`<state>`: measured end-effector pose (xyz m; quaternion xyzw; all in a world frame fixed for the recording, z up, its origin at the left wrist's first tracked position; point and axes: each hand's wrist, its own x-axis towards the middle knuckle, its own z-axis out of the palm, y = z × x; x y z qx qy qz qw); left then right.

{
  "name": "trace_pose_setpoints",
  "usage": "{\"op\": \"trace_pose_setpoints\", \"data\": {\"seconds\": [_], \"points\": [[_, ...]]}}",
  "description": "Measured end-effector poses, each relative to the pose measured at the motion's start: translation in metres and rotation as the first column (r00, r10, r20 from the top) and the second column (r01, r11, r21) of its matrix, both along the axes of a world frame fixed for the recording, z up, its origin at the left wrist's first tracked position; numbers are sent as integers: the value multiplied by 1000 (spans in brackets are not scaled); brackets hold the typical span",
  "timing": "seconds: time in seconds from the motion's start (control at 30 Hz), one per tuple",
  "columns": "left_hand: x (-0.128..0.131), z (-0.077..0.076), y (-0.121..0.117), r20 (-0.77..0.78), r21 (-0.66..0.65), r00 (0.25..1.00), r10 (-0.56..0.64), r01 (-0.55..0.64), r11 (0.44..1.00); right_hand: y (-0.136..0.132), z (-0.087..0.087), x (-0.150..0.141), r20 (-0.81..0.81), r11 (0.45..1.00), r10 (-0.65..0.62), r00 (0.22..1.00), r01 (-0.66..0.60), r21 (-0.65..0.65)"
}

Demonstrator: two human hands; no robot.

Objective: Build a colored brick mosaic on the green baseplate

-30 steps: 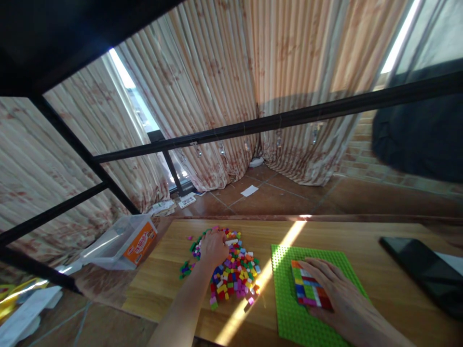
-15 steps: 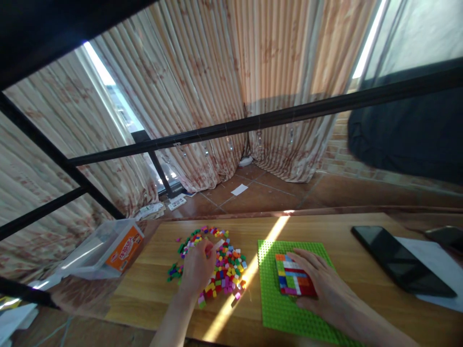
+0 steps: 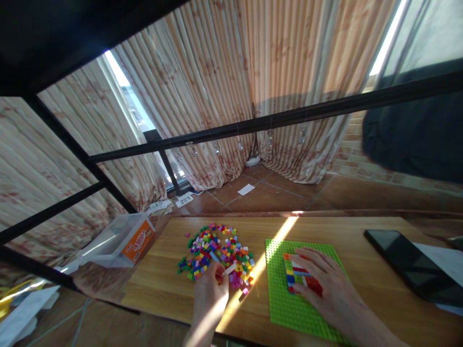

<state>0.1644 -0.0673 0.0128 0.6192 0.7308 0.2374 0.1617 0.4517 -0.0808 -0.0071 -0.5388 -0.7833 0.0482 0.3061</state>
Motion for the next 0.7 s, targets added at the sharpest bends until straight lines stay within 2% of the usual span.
{"op": "trace_pose_setpoints", "data": {"seconds": [0.13, 0.33, 0.53, 0.7], "points": [[1, -2, 0, -58, 24, 997, 44, -43, 999, -4, 5, -39, -8, 992, 70, 997, -69, 110], [2, -4, 1, -170, -10, 978, 118, -122, 992, 3, -3, -94, -26, 996, 89, 996, -88, 18], [0, -6, 2, -212, -5, 975, 72, -74, 997, 8, -20, -110, 58, 998, 61, 996, -59, -33], [7, -1, 1, -183, -4, 983, 34, -35, 999, 9, -22, -111, 62, 998, 66, 996, -64, -21]]}}
